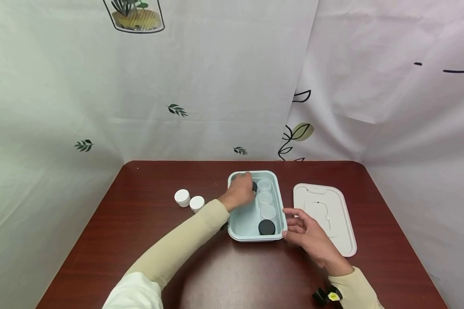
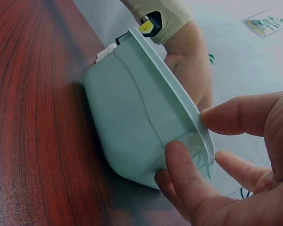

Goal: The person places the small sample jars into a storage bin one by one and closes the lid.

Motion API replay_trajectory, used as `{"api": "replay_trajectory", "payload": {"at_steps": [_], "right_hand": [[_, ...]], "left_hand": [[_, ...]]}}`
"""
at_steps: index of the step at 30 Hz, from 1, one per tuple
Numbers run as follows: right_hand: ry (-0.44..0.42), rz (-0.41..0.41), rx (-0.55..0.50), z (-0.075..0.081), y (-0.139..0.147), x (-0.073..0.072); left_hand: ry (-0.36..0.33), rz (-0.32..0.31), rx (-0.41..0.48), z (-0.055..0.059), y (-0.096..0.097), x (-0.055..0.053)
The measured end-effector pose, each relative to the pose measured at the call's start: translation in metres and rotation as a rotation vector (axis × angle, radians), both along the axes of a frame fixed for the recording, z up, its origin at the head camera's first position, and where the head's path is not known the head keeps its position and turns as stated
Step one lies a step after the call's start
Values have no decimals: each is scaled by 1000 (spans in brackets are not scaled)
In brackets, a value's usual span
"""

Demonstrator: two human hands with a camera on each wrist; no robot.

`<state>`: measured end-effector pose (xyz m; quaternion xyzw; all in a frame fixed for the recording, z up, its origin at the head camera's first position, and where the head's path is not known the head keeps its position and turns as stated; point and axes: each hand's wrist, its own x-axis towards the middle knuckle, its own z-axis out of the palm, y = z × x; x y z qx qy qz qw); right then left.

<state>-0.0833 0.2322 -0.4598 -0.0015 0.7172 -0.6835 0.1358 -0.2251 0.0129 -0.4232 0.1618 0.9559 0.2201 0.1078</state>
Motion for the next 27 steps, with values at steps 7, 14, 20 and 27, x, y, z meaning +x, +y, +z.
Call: {"api": "replay_trajectory", "payload": {"at_steps": [7,14,20,27], "right_hand": [[-29,-20,4,0,-4,1],[-72,-52,-43,0,-9,3],[-51,-52,-82,1,-13,5],[-44,-58,-107,1,-15,7]], "left_hand": [[59,64,185,13,-19,2],[113,124,369,29,-51,2],[85,212,475,37,-89,5],[71,312,549,37,-150,11]]}}
